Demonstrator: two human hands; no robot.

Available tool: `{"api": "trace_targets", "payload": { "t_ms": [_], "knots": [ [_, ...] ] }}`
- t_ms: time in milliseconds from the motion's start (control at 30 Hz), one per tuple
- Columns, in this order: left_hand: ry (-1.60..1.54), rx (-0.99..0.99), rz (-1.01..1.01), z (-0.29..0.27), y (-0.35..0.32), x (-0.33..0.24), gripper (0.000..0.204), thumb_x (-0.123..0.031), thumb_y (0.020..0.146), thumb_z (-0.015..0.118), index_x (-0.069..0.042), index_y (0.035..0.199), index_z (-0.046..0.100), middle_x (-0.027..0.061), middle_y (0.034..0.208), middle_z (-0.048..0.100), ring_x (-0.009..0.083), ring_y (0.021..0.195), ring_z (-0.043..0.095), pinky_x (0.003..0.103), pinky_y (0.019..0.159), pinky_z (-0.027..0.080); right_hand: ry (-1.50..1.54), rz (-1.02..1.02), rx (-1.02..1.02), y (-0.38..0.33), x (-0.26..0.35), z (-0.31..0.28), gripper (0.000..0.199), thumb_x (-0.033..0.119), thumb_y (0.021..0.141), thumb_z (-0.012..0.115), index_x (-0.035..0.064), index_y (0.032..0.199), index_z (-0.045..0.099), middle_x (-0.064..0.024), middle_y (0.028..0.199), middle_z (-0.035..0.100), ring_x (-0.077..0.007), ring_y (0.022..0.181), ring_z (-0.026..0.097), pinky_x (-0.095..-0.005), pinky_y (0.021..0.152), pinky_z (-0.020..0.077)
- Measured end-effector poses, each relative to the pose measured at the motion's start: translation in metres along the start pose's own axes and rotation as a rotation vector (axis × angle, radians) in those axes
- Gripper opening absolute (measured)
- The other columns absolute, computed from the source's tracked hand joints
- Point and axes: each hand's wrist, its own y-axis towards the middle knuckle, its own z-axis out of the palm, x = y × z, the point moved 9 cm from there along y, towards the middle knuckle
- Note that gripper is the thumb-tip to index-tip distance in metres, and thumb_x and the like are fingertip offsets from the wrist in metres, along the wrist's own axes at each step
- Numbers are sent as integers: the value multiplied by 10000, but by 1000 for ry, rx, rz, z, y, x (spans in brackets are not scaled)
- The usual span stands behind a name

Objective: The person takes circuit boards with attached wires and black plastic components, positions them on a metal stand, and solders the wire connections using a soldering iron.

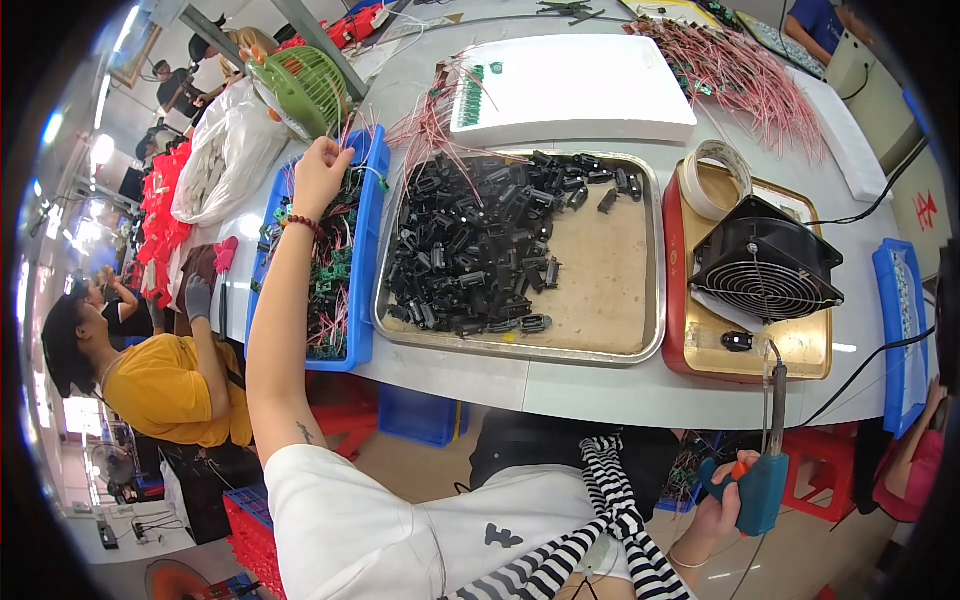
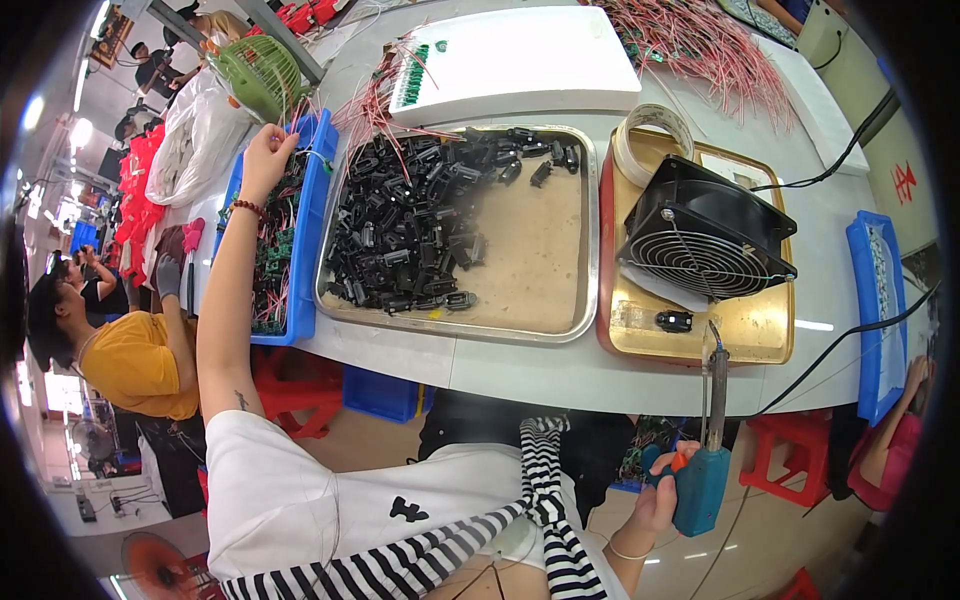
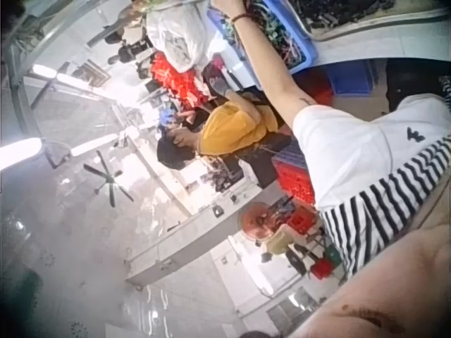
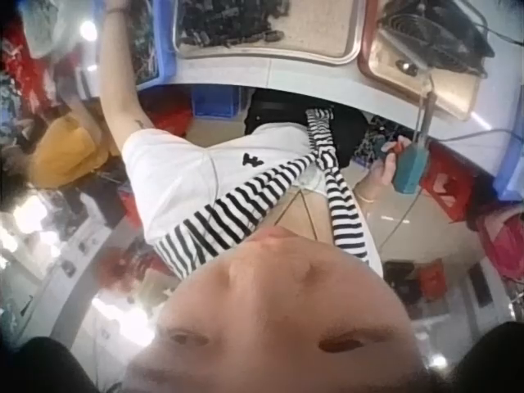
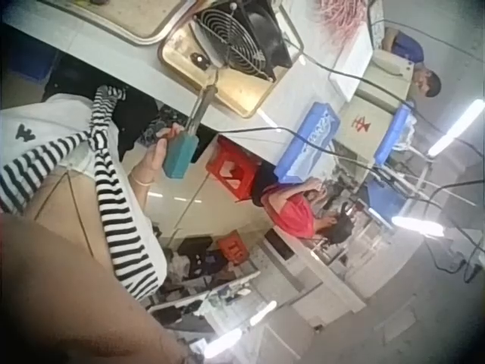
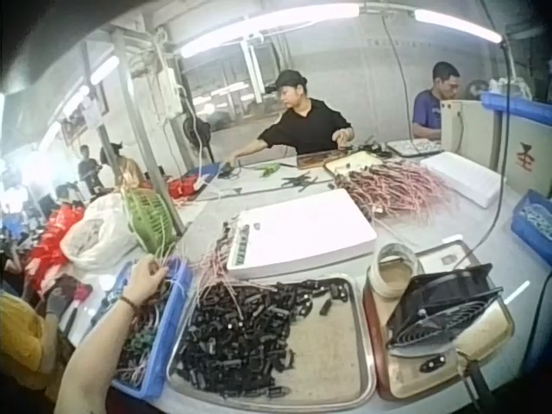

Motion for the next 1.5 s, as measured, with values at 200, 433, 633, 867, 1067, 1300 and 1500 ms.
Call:
{"api": "trace_targets", "payload": {
  "t_ms": [200, 433, 633, 867, 1067, 1300, 1500],
  "knots": [
    [-143, -14, 30, -4, 18, -15, 254, -271, 834, 697, -41, 840, 590, 44, 653, 617, 115, 596, 553, 274, 601, 453, -10, 11, -9, 1, 1, 3, 465, 157, 796, 566, -80, 1194, 528, -179, 1160, 509, -158, 678, 525, -259, 659, 404],
    [-400, -151, 30, -3, 71, 11, 275, -278, 849, 701, -18, 857, 610, 25, 688, 660, 61, 615, 568, 234, 587, 431, 0, 23, -9, -3, 1, 4, 468, 161, 797, 561, -73, 1200, 516, -171, 1158, 505, -158, 678, 522, -258, 654, 401],
    [-448, -124, 124, -16, 77, 14, 221, -214, 864, 695, -17, 855, 593, -4, 708, 634, 40, 638, 550, 201, 585, 411, 0, 44, -19, -8, -2, -3, 458, 167, 803, 554, -63, 1198, 518, -154, 1171, 511, -156, 685, 519, -261, 660, 398],
    [-376, 443, 74, 26, 15, -3, 229, -157, 818, 728, -40, 935, 568, 11, 668, 631, 41, 609, 552, 206, 593, 422, 7, 45, -15, -5, -2, 1, 465, 159, 801, 555, -64, 1208, 533, -158, 1179, 519, -153, 690, 524, -260, 658, 406],
    [-125, 305, -20, 11, -17, 2, 300, -136, 775, 735, -39, 987, 547, 56, 705, 636, 124, 644, 601, 270, 623, 472, 16, 40, -3, -3, -5, 3, 476, 140, 794, 554, -66, 1222, 528, -162, 1176, 527, -153, 701, 533, -256, 648, 413],
    [-53, 105, 69, 11, -19, -8, 179, -129, 780, 700, -11, 856, 589, 75, 776, 637, 165, 691, 605, 296, 660, 500, 12, 29, 17, -5, -2, 5, 472, 134, 797, 544, -67, 1224, 522, -162, 1179, 518, -152, 697, 528, -256, 643, 410],
    [-138, -172, -25, -36, 0, -4, 175, -173, 812, 671, -29, 907, 642, 38, 736, 648, 130, 665, 603, 277, 650, 491, 60, -11, 69, -9, 2, -3, 455, 167, 811, 558, -44, 1209, 489, -154, 1187, 492, -153, 712, 519, -269, 654, 410]
  ]
}}
